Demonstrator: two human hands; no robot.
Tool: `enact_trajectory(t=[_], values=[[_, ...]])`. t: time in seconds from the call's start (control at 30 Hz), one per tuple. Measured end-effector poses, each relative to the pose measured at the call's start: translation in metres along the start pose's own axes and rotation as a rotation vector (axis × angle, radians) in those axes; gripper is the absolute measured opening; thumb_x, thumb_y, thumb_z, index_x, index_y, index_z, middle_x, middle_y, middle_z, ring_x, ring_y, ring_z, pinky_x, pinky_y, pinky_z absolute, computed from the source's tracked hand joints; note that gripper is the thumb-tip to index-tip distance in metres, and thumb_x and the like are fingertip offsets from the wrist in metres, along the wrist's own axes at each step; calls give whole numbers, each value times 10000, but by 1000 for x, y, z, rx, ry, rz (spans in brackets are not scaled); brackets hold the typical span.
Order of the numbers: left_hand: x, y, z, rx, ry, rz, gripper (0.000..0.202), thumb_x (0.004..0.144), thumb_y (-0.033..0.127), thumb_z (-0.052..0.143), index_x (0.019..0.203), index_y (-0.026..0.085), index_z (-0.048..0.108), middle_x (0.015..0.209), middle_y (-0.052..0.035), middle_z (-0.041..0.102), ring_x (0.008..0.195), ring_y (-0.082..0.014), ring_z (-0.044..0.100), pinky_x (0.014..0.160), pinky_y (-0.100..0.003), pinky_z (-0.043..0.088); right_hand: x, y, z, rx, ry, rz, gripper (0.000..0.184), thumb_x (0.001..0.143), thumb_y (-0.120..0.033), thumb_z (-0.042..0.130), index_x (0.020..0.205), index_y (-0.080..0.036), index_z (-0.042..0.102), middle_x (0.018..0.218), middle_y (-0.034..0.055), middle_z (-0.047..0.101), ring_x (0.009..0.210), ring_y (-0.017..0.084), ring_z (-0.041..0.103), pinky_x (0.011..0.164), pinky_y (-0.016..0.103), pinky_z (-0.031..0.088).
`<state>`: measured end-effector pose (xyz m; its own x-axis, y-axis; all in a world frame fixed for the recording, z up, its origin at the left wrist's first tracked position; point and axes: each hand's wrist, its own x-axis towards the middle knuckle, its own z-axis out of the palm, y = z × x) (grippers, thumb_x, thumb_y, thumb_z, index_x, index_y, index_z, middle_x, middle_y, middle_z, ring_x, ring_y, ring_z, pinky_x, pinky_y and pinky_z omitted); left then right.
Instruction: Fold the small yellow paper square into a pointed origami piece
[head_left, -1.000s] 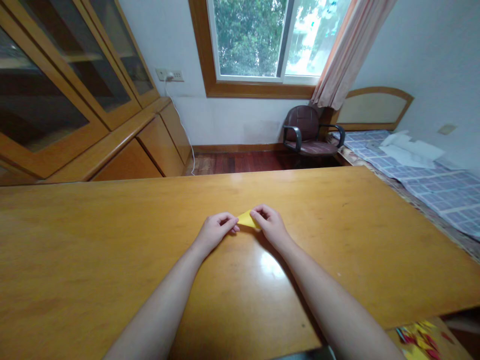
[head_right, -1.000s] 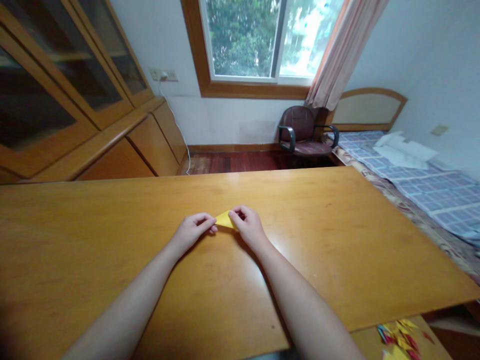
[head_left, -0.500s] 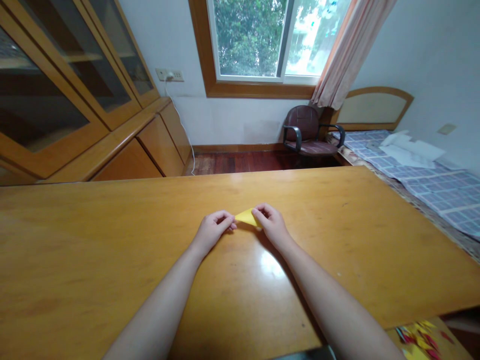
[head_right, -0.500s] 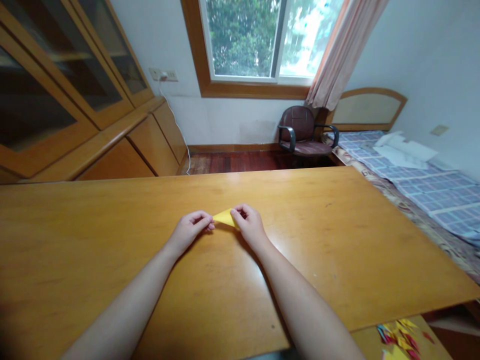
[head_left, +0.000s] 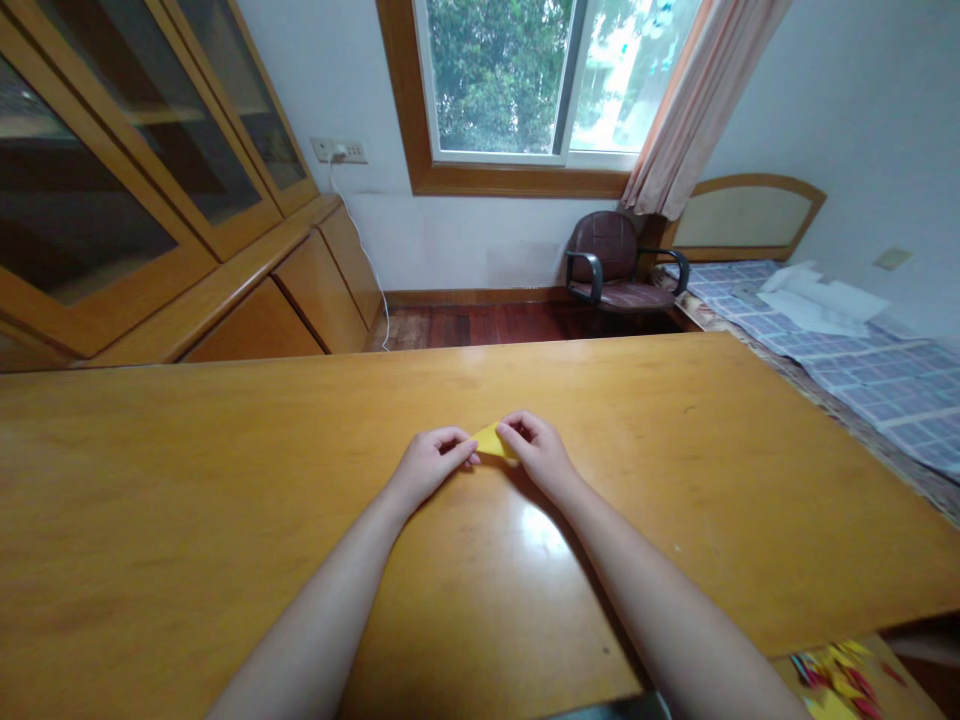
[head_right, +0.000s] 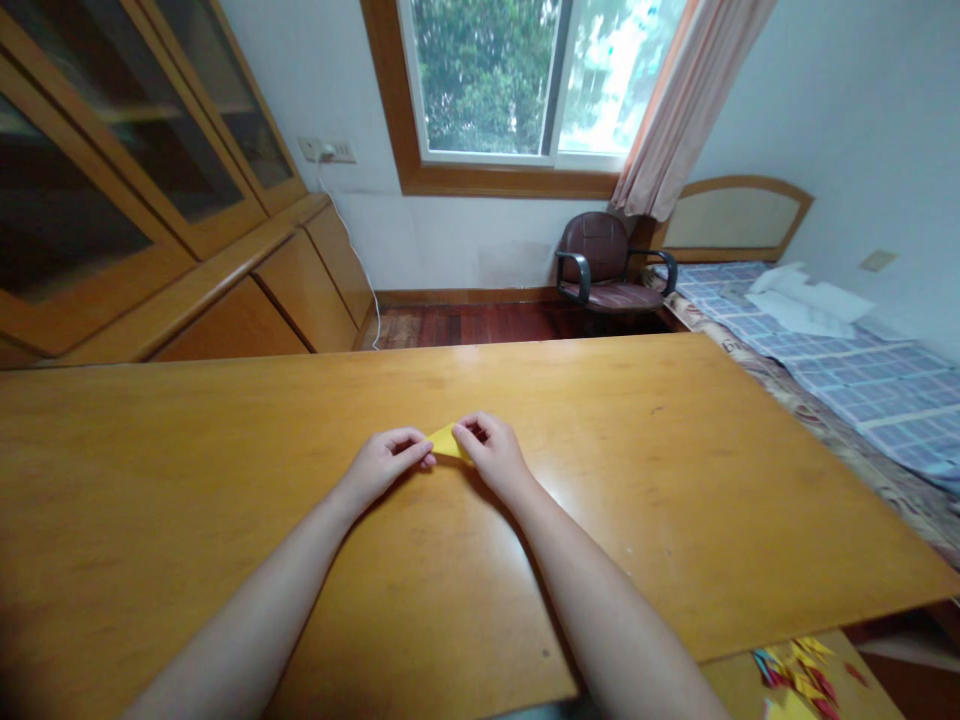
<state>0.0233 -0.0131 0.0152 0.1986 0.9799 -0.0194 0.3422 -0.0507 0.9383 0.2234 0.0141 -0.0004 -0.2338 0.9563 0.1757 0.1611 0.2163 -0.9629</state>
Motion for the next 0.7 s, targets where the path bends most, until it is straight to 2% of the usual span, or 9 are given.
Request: enact_trajectory(t=[0.13,0.3,0.47,0.7], values=[[0,-1,1,32,18,15,280,857,418,620,743,174,695,741,-27,746,699,-174,667,696,-254,488,-1,1,2,65,-45,18,229,857,-401,629,923,-182,629,817,9,631,732,144,565,696,267,442],[-1,-2,2,99,35,41,265,869,404,610,754,182,700,751,-21,751,715,-180,680,697,-258,489,-2,2,4,35,-118,34,434,774,-370,736,1148,-212,581,781,-26,585,683,130,521,638,252,402],[-1,0,3,156,47,70,257,876,382,599,750,185,705,747,-15,750,701,-175,681,681,-255,483,-2,-1,3,-21,-144,38,439,780,-328,720,1179,-220,572,711,-47,535,648,128,485,607,249,364],[-1,2,3,173,44,80,249,875,364,594,740,185,705,742,-12,752,692,-169,684,669,-248,483,-3,-5,2,19,-152,55,438,754,-317,734,1157,-219,593,725,-37,572,671,140,521,621,259,387]])
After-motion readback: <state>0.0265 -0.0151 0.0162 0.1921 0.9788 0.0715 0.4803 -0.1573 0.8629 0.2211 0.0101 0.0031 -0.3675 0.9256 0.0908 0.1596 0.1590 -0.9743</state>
